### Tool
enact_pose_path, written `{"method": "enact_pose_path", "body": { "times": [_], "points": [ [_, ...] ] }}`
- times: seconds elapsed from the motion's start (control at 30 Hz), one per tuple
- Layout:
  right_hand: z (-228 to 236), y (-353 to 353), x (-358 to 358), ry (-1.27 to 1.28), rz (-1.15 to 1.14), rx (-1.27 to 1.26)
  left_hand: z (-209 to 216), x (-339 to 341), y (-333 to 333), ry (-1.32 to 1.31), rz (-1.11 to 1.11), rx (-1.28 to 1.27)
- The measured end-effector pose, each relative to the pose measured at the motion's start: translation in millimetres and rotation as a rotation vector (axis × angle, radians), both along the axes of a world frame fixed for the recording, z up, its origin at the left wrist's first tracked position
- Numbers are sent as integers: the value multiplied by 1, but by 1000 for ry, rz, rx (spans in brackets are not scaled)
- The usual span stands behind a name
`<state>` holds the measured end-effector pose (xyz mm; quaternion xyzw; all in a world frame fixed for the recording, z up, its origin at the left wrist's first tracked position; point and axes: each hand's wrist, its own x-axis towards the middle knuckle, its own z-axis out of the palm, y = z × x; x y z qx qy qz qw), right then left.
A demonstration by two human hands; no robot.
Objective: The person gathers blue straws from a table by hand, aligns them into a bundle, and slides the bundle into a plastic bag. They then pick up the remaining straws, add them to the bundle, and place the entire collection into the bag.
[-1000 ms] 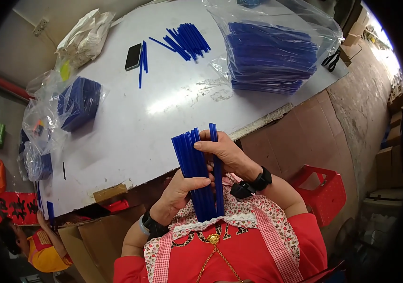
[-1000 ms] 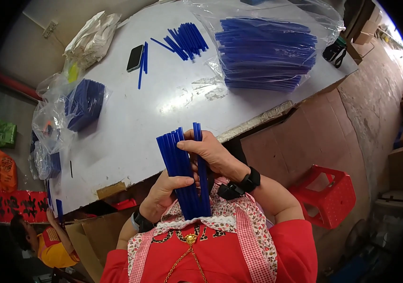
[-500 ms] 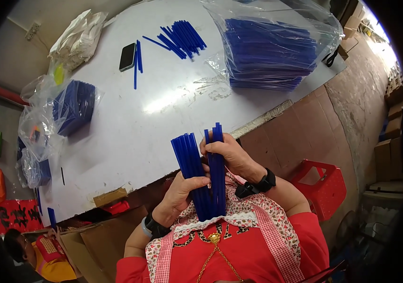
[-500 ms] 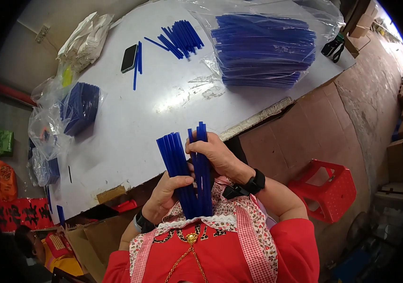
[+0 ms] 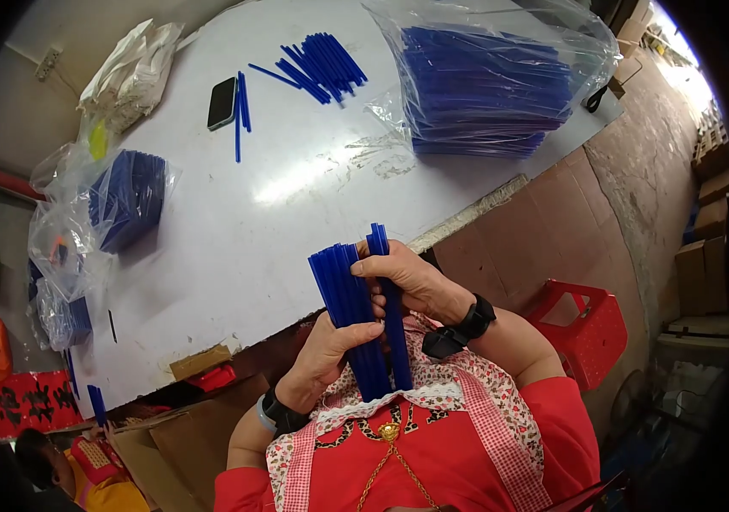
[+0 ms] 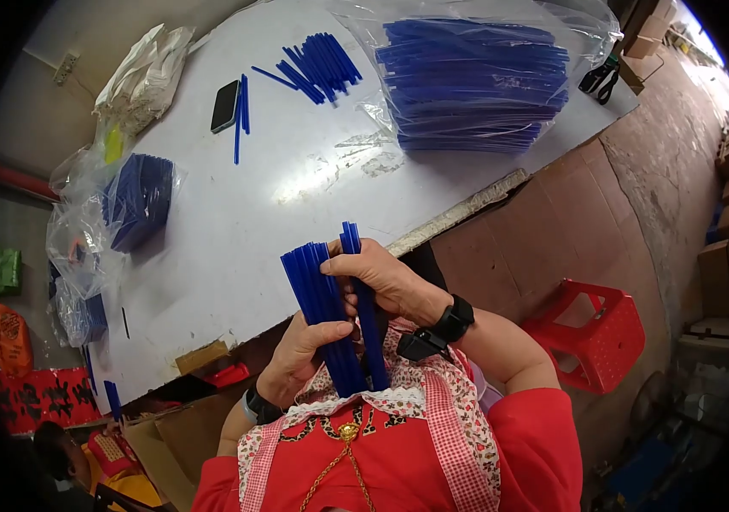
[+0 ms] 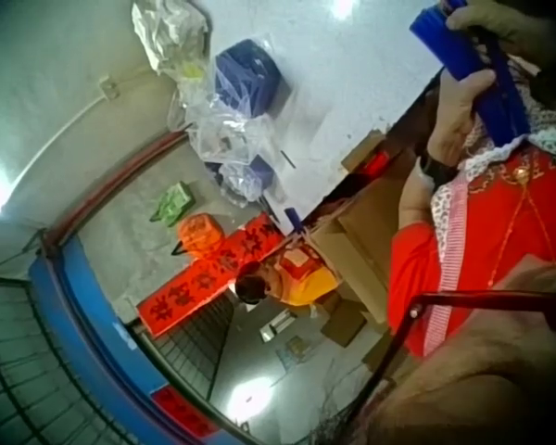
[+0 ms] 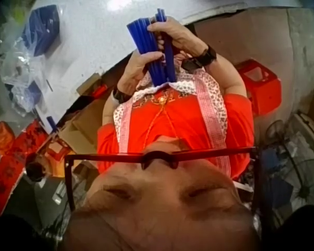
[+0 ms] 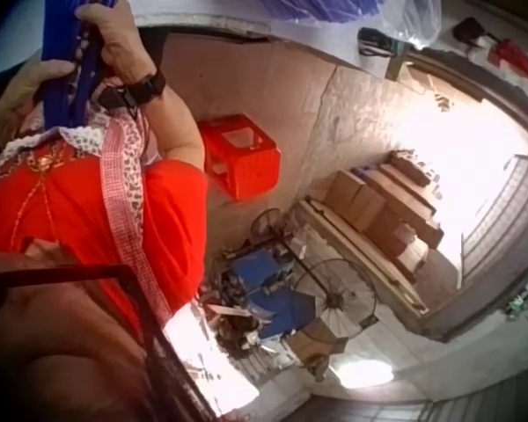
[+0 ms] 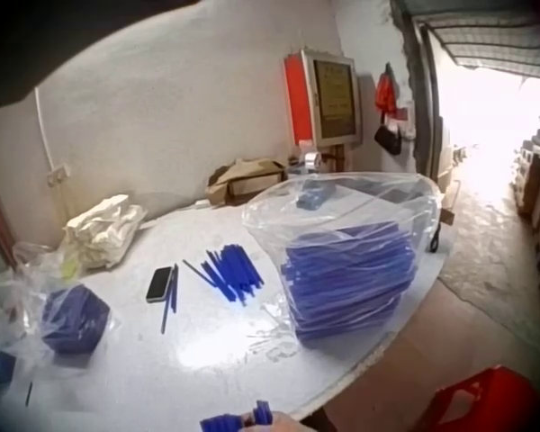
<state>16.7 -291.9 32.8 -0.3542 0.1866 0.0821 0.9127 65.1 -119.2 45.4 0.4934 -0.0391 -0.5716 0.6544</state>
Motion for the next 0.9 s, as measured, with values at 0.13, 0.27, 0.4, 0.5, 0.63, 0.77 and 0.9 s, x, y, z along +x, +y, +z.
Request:
{"method": "enact_pose_path", "body": {
  "times": [0.13, 0.27, 0.4, 0.5, 0.63, 0.77, 0.9],
  "points": [
    [0, 1, 1, 17, -15, -54, 5, 0, 0, -13, 19, 1],
    [-7, 6, -2, -4, -136, -14, -3, 5, 11, 56, 6, 49],
    [-9, 11, -6, -27, -247, 131, -3, 3, 9, 43, 44, 46],
    [-4, 14, -2, 68, -200, 134, -4, 2, 7, 4, 69, 23],
    [-4, 12, 5, 48, -63, -18, -3, 0, 6, -21, 73, 17],
    [-4, 14, 5, 51, -113, -35, -4, 1, 8, 3, 78, 58],
    [-12, 11, 0, 16, -172, 35, -6, 4, 13, 18, 48, 87]
  ]
}}
